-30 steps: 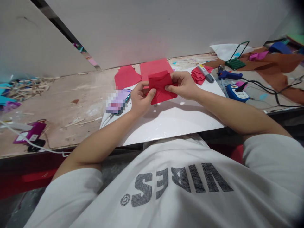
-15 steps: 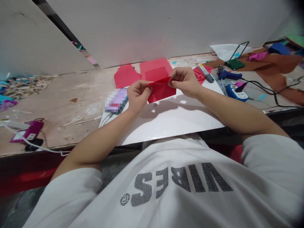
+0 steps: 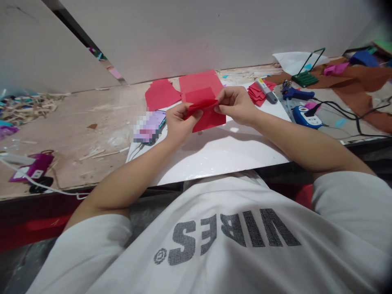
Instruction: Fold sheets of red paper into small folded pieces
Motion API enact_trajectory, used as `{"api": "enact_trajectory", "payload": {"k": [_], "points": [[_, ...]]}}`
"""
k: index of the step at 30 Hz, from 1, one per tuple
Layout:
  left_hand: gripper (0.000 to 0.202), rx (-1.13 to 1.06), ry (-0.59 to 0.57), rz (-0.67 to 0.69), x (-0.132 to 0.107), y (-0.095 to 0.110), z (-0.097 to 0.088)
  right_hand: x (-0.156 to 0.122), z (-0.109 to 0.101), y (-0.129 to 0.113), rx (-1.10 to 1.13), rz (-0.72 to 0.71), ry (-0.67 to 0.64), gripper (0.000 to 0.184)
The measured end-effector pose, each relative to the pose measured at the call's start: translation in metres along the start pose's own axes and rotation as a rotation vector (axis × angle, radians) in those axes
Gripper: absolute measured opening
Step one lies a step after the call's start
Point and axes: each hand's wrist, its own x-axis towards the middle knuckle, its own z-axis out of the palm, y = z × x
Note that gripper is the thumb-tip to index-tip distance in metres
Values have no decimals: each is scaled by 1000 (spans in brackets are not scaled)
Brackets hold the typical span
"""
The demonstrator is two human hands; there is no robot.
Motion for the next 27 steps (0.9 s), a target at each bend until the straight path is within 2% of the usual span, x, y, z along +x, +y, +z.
{"api": "enact_trajectory", "payload": {"k": [5,8,12,15,18,20,22,25,27], "points": [[47,0,55,41,2,-4,2,2,-4,-2,-71,-6,42,42],[29,0,74,77,3,-4,4,2,-6,-2,-109,-15,64,37],[4,16,73,149,-1,2,2,6,-10,1,-144,12,78,44],[15,50,22,115,-5,9,-4,9,-13,2,-137,27,71,45],[18,23,-24,44,-4,13,-11,8,-16,-1,-159,17,67,38],[15,-54,-67,12,-1,13,-13,5,-17,-5,-212,-39,74,29],[21,-84,-103,-1,3,10,-15,0,-18,-11,-295,-132,48,21],[39,42,-86,-12,7,4,-16,-5,-19,-21,-409,-229,-31,19],[50,122,-57,2,8,1,-15,-8,-18,-25,-451,-236,-47,14]]}}
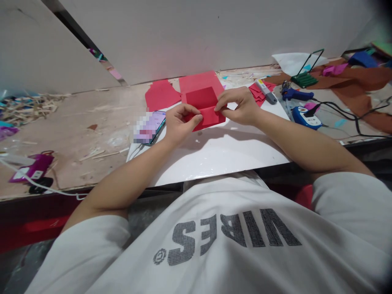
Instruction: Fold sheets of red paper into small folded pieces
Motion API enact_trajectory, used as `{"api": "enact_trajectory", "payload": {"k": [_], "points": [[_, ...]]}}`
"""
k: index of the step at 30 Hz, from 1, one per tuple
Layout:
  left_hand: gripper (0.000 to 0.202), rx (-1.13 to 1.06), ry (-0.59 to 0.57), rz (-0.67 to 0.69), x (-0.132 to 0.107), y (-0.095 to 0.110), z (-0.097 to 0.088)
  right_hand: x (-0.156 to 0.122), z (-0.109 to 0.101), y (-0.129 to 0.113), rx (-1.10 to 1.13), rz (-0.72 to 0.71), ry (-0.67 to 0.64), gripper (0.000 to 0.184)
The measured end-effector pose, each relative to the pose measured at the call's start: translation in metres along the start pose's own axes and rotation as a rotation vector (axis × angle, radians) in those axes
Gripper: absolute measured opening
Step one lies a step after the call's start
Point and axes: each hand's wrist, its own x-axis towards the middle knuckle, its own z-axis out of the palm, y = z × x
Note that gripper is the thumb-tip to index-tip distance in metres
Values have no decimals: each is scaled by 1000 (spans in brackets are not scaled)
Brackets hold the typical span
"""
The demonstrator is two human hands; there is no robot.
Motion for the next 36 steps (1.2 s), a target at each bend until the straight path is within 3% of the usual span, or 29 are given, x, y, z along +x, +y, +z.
{"api": "enact_trajectory", "payload": {"k": [2,5,8,12,19,25,30,36], "points": [[62,15,23,37,0,-1,2,-1,0,-3,-29,34,9,5],[78,-26,30,71,-5,1,7,-2,5,-5,-19,69,39,6],[91,-79,3,31,-12,8,14,-4,16,-4,47,51,115,20],[103,-149,5,5,-13,11,16,-5,30,4,114,135,213,46],[76,-148,-68,-86,-4,7,8,-5,31,22,94,152,229,65],[51,-72,-47,-59,-8,8,5,-3,32,16,211,165,177,72],[19,146,-35,95,-15,18,4,-2,37,5,247,207,77,44],[18,213,-65,182,-18,27,7,-2,36,-8,279,210,36,27]]}}
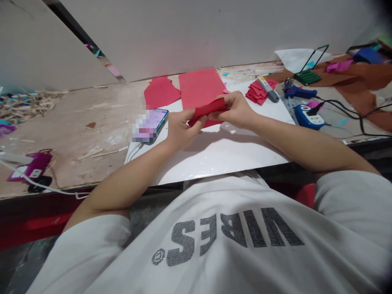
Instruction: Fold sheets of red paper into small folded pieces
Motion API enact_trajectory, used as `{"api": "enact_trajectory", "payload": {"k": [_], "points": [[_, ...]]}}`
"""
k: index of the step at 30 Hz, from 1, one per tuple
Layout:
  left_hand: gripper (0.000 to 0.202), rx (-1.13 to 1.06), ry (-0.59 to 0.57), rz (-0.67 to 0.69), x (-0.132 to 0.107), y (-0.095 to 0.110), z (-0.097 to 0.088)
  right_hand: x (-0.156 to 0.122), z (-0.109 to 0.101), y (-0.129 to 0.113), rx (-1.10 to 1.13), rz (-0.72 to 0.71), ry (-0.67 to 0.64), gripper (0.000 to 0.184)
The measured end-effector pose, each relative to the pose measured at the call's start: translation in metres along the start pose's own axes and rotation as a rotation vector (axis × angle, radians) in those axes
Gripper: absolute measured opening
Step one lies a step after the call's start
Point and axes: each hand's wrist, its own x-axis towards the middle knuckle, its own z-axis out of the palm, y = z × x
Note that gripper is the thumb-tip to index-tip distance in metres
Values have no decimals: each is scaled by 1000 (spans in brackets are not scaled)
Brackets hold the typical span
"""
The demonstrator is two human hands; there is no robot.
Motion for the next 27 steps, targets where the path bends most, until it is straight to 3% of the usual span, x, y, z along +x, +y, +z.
{"api": "enact_trajectory", "payload": {"k": [7,17,23,27], "points": [[46,-43,-79,-35,7,-10,-4,2,-11,-11,-163,15,23,24],[56,-95,-187,-88,16,-28,-8,21,-49,18,-188,107,-46,24],[76,-117,-180,-93,20,-47,-14,19,-47,16,-67,105,-37,28],[75,-89,-176,-91,19,-50,-14,16,-42,14,-26,135,-31,29]]}}
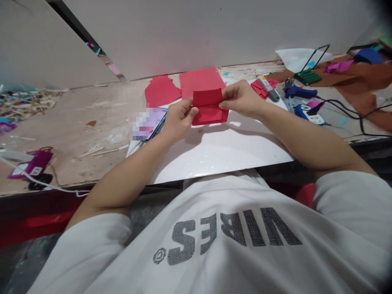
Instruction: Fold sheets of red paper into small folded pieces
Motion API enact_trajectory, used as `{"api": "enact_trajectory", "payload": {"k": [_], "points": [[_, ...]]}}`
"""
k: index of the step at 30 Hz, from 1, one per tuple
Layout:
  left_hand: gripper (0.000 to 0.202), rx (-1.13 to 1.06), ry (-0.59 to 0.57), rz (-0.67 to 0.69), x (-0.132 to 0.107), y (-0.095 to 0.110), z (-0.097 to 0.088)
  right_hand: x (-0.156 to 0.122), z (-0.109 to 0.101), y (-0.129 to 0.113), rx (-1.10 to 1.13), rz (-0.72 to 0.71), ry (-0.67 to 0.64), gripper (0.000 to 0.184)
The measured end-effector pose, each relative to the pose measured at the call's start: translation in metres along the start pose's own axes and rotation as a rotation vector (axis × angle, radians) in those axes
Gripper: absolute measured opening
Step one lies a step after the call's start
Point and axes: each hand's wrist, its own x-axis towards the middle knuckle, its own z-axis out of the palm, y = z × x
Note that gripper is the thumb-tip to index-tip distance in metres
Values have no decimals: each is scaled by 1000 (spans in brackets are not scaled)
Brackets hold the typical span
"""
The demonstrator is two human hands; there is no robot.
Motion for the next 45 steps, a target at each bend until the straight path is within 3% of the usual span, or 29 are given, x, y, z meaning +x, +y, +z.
{"api": "enact_trajectory", "payload": {"k": [4,6,10,12,16,20,24,26,29,31,36,45], "points": [[76,5,16,-45,-5,-4,4,-1,6,0,12,65,-2,34],[81,80,90,-50,-6,-10,6,-1,13,1,7,75,39,34],[90,385,362,105,0,-21,6,-6,38,4,21,42,199,39],[80,464,402,194,3,-19,8,-10,51,3,56,19,216,49],[58,358,251,306,-1,6,17,-18,63,-2,157,-34,152,71],[75,149,119,211,-13,28,29,-21,62,-5,193,-98,123,75],[77,83,247,52,-18,30,36,-24,61,1,121,-141,118,61],[79,79,311,-2,-16,27,36,-23,58,4,5,-148,179,60],[80,15,376,-22,-11,25,35,-17,49,9,-118,-119,327,72],[80,-37,401,-27,-9,25,36,-11,42,9,-72,-70,322,78],[82,-164,377,-98,-7,28,38,-8,39,-5,150,-38,122,85],[73,-295,301,-38,-6,24,38,-13,40,-15,128,-84,182,67]]}}
